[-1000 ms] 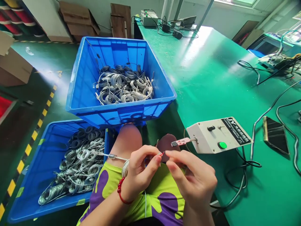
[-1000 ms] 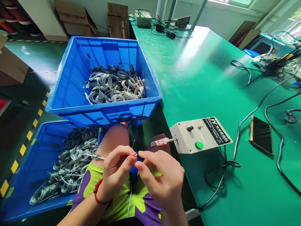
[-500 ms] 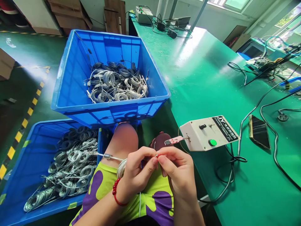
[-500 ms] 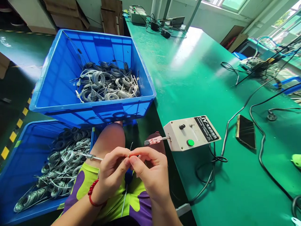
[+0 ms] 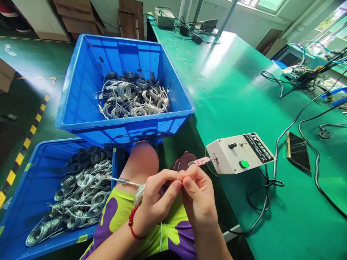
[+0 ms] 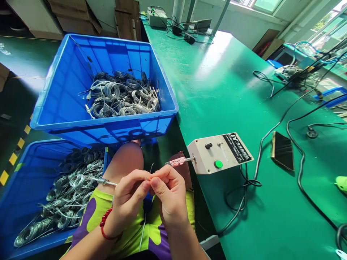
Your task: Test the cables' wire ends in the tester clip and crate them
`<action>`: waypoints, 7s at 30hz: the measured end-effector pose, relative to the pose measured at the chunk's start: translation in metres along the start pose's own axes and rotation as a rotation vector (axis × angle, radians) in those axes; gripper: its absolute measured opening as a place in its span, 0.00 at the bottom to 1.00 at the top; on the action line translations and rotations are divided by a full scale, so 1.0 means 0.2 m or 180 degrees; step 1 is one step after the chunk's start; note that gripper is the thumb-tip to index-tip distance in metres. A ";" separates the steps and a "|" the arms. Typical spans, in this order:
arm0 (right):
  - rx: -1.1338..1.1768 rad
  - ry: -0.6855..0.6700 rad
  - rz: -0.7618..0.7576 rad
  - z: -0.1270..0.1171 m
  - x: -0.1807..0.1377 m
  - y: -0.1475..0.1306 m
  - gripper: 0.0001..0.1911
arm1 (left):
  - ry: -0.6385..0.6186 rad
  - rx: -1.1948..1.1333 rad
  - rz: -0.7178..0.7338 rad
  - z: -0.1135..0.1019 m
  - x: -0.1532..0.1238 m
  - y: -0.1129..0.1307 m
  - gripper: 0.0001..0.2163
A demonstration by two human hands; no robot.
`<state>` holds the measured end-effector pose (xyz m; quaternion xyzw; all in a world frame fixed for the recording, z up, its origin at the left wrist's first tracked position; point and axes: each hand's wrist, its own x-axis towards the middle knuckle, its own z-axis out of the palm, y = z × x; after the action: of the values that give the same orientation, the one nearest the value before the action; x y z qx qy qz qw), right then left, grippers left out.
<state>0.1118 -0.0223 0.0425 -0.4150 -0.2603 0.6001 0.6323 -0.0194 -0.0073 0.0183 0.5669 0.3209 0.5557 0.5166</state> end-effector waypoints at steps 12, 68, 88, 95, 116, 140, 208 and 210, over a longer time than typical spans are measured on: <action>-0.0561 -0.0069 -0.0138 -0.04 -0.01 0.03 0.18 | 0.0061 0.0121 0.0100 0.00 0.00 -0.01 0.08; 0.0152 -0.0392 -0.0532 -0.04 0.01 0.07 0.04 | 0.0056 0.0179 0.0426 0.00 0.00 0.01 0.11; -0.0733 0.0304 -0.0494 -0.03 -0.01 0.08 0.08 | 0.0337 0.0189 0.0161 0.02 -0.01 -0.02 0.05; -0.0584 0.0386 -0.0415 -0.04 -0.01 0.09 0.08 | 0.0275 -0.0056 0.0023 0.03 -0.02 -0.04 0.05; -0.0255 0.0205 -0.0465 -0.06 -0.01 0.11 0.13 | 0.0047 0.0041 0.0397 0.02 0.00 -0.04 0.04; -0.0849 0.0688 -0.0291 -0.09 0.02 0.13 0.22 | 0.0450 -0.0321 -0.0333 0.05 0.02 0.00 0.04; -0.0342 -0.0196 -0.0182 -0.35 0.19 0.22 0.35 | 0.0290 -0.0560 -0.0704 0.12 0.15 -0.07 0.06; -0.0723 -0.0243 -0.0134 -0.36 0.22 0.28 0.30 | 0.0305 -0.0496 -0.0731 0.12 0.14 -0.07 0.06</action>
<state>0.1473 0.0027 -0.0488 -0.4552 -0.3591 0.5688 0.5833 0.0112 0.0174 0.0175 0.4575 0.3638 0.5426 0.6032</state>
